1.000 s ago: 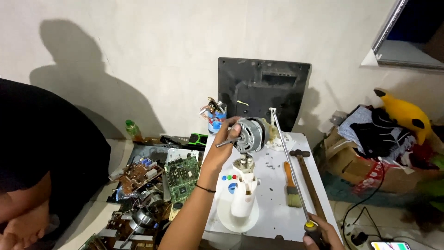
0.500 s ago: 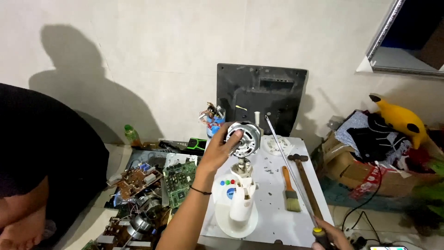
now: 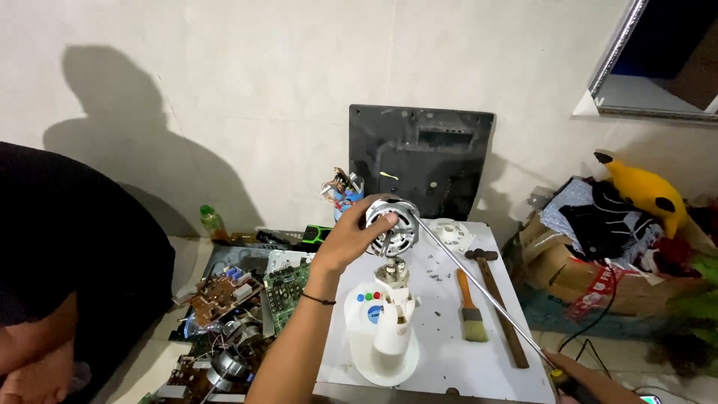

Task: Securing a motor to its plastic mount during an appliance repair task.

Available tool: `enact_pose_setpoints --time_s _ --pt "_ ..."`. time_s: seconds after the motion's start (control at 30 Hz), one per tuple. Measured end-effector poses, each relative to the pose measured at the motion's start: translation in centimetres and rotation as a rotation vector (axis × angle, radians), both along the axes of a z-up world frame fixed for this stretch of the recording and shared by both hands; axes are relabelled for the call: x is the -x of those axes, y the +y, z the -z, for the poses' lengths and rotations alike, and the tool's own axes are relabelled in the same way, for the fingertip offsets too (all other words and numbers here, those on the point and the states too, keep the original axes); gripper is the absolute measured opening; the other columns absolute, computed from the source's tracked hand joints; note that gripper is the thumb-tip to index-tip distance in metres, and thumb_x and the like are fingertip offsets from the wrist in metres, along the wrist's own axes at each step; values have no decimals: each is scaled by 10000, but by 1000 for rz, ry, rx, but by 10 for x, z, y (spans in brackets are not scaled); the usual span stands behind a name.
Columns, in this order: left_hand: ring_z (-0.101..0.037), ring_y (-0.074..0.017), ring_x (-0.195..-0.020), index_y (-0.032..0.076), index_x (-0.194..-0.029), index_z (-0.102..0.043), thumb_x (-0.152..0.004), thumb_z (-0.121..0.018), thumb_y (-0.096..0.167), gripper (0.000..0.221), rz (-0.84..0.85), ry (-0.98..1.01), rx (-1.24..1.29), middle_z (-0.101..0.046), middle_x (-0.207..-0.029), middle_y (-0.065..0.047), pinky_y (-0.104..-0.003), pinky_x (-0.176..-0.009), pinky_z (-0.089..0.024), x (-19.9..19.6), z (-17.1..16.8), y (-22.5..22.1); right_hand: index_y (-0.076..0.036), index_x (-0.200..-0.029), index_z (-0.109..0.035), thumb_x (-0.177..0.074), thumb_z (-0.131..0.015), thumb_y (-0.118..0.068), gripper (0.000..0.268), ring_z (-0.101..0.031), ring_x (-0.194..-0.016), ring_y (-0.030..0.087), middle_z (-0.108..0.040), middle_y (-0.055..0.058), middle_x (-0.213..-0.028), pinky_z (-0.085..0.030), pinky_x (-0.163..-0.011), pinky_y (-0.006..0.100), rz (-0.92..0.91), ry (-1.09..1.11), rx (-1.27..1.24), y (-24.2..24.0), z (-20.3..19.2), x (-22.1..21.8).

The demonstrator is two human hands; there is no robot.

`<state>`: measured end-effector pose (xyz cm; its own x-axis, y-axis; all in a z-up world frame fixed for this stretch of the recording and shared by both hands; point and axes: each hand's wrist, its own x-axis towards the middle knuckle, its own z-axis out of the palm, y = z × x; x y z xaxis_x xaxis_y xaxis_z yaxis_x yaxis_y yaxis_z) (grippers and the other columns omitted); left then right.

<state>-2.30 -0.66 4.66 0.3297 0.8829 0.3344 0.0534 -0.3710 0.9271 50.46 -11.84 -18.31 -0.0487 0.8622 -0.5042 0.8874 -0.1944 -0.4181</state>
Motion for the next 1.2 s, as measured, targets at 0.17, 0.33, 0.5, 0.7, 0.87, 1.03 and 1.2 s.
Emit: enact_pose_setpoints --time_s 0.17,0.33,0.5,0.7,0.87,1.03,1.2 --pt "-538 -266 -1395 191 -1445 -534 -881 -535 585 688 24 168 3 -573 -1503 -62 -435 -1084 -445 7 -7 -4 -599 -1570 -277 -895 -720 -616 807 -397 -1565 41 -314 -245 -1688 -303 -1315 352 121 -134 167 -20 -68 36" --pt "-493 -262 -1434 201 -1532 -408 -840 -448 680 842 62 278 32 -467 -1593 -59 -429 -1077 -456 12 -13 -6 -650 -1568 -181 -887 -642 -720 825 -565 -1498 14 -371 -285 -1659 -447 -1253 272 82 -289 229 -32 -109 54" --pt "-486 -334 -1419 222 -1564 -349 -794 -405 740 930 64 365 56 -431 -1612 -97 -485 -1065 -453 14 -14 -4 -678 -1556 -220 -931 -687 -614 783 -595 -1463 3 -441 -272 -1626 -440 -1241 268 155 -271 227 -44 -138 83" --pt "-496 -289 -1285 202 -1511 -443 -824 -411 725 863 46 369 -40 -559 -1488 -85 -425 -965 -442 14 -11 1 -689 -1546 -262 -906 -686 -632 770 -625 -1431 -13 -543 -268 -1579 -447 -1226 238 165 -265 210 -51 -157 96" --pt "-561 -214 -1312 137 -1350 -594 -856 -585 604 679 -44 184 -94 -599 -1385 -65 -351 -1063 -427 8 6 12 -698 -1556 -195 -930 -634 -652 767 -620 -1439 -31 -498 -304 -1599 -461 -1201 227 115 -310 213 -55 -177 112" --pt "-566 -142 -966 115 -1249 -613 -850 -638 522 571 -64 79 -58 -649 -1207 -19 -281 -833 -419 1 7 10 -672 -1568 -116 -938 -557 -716 771 -794 -1243 -11 -694 -220 -1474 -523 -1098 171 83 -382 310 -48 -179 107" --pt "-581 -233 -1289 138 -1265 -592 -878 -636 500 531 -47 13 -150 -630 -1299 -45 -411 -1053 -439 -2 9 5 -656 -1567 -136 -928 -523 -736 751 -749 -1241 -37 -632 -264 -1502 -524 -1092 162 90 -369 331 -49 -187 114"
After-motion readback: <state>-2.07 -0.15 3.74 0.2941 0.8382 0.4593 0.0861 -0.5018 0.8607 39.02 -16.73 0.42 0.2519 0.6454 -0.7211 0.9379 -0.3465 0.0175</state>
